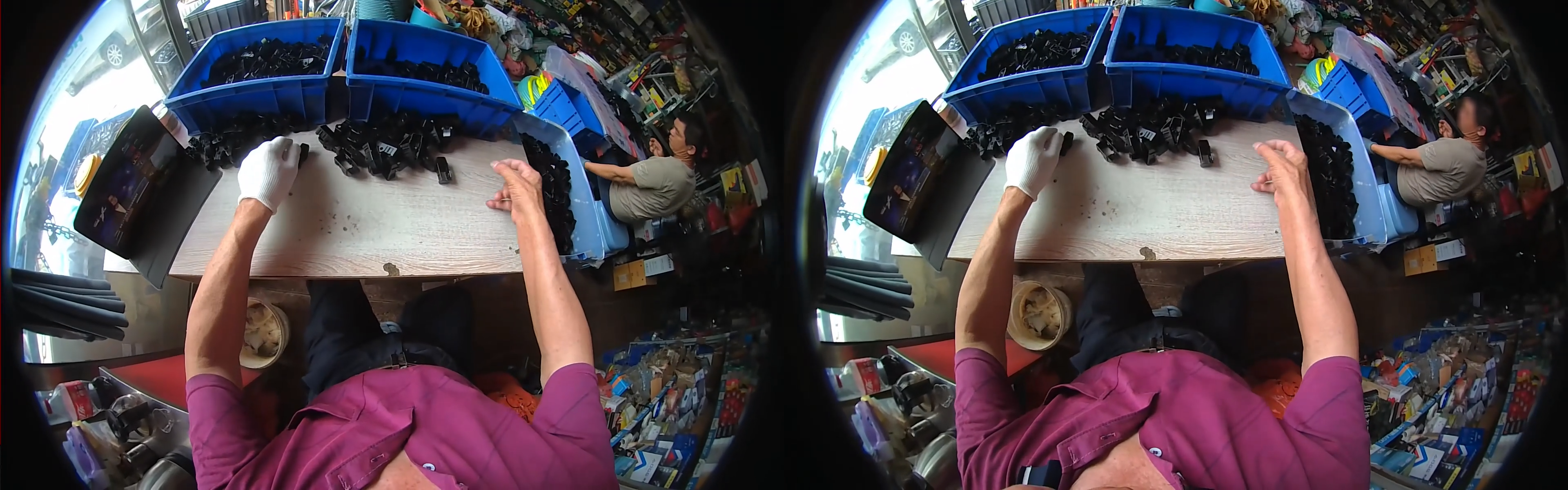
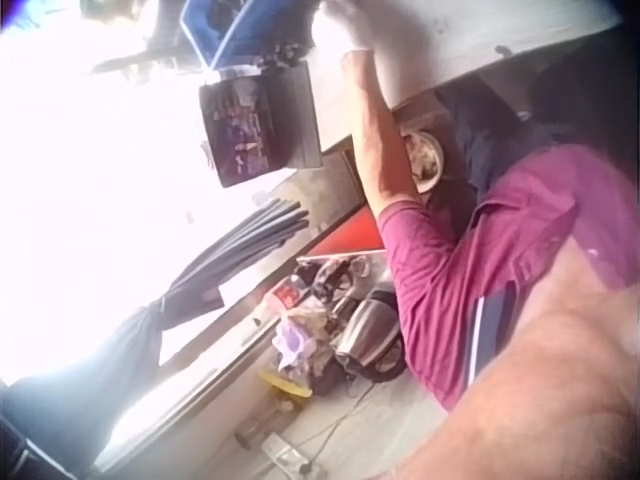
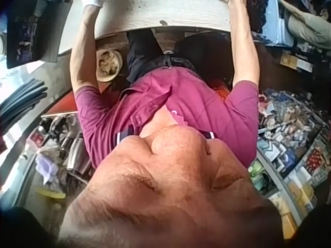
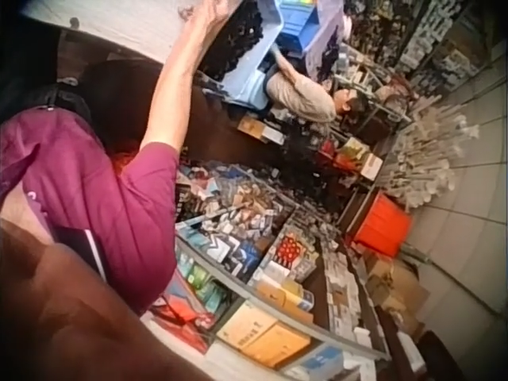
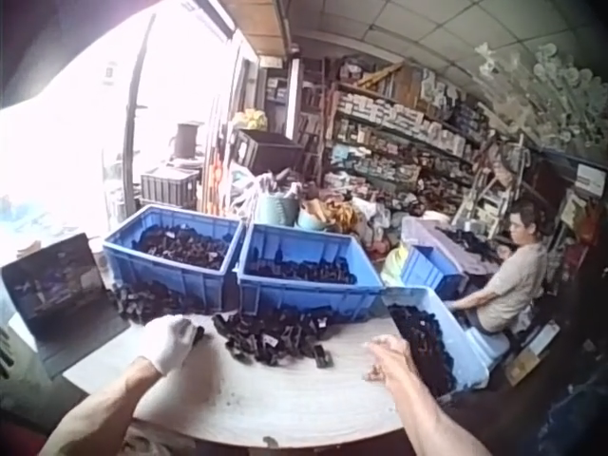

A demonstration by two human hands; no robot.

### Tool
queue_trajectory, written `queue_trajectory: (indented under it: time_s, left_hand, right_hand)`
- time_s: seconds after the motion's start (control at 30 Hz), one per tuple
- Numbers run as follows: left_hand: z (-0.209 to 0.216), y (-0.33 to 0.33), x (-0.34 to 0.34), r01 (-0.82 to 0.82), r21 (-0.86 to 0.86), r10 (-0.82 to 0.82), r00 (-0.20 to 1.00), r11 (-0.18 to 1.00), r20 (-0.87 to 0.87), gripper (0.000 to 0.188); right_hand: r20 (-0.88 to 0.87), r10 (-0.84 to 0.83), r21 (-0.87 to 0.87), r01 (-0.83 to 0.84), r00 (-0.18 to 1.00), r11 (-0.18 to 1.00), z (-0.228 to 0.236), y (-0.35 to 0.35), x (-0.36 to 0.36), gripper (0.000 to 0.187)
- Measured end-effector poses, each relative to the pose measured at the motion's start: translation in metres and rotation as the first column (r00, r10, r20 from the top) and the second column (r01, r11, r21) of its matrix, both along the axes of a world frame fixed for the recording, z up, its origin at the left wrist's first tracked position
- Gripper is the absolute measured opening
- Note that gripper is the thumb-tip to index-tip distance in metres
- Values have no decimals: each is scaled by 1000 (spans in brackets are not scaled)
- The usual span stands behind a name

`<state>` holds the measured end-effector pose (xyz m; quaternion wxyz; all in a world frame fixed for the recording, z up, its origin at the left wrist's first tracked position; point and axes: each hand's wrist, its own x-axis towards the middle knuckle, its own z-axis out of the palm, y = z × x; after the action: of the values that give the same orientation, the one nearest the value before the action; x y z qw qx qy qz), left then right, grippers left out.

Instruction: The recorder picks up and inspects small black plastic buckles or components at a workbench.

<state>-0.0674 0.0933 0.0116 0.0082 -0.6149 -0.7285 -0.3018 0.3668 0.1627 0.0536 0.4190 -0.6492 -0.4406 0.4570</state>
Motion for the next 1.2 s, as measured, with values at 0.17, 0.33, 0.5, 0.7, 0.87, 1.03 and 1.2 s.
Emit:
queue_trajectory:
  time_s: [0.17,0.33,0.5,0.7,0.87,1.03,1.2]
  left_hand:
    - [-8,-19,34,139,222,-88,970,965,-227,18]
    - [-14,-21,41,156,251,-90,963,956,-253,18]
    - [-12,-35,49,139,271,-132,990,953,-44,26]
    - [-1,-69,96,234,264,-329,850,936,411,30]
    - [0,-74,128,254,270,-359,793,929,492,30]
    - [-6,-66,136,282,286,-389,797,916,462,30]
    - [-1,-56,147,343,284,-434,816,895,381,28]
  right_hand:
    - [36,183,-26,-182,982,983,-10,-12,-40,31]
    - [195,264,-126,-243,945,962,-15,-6,-60,32]
    - [162,222,-132,-202,962,971,-23,-12,-69,27]
    - [103,318,-159,-300,943,941,-16,-47,-75,29]
    - [10,382,-29,-381,924,924,-12,-54,-64,34]
    - [0,424,11,-424,906,906,-8,-54,-68,45]
    - [155,493,-127,-477,856,870,-5,-47,-74,42]
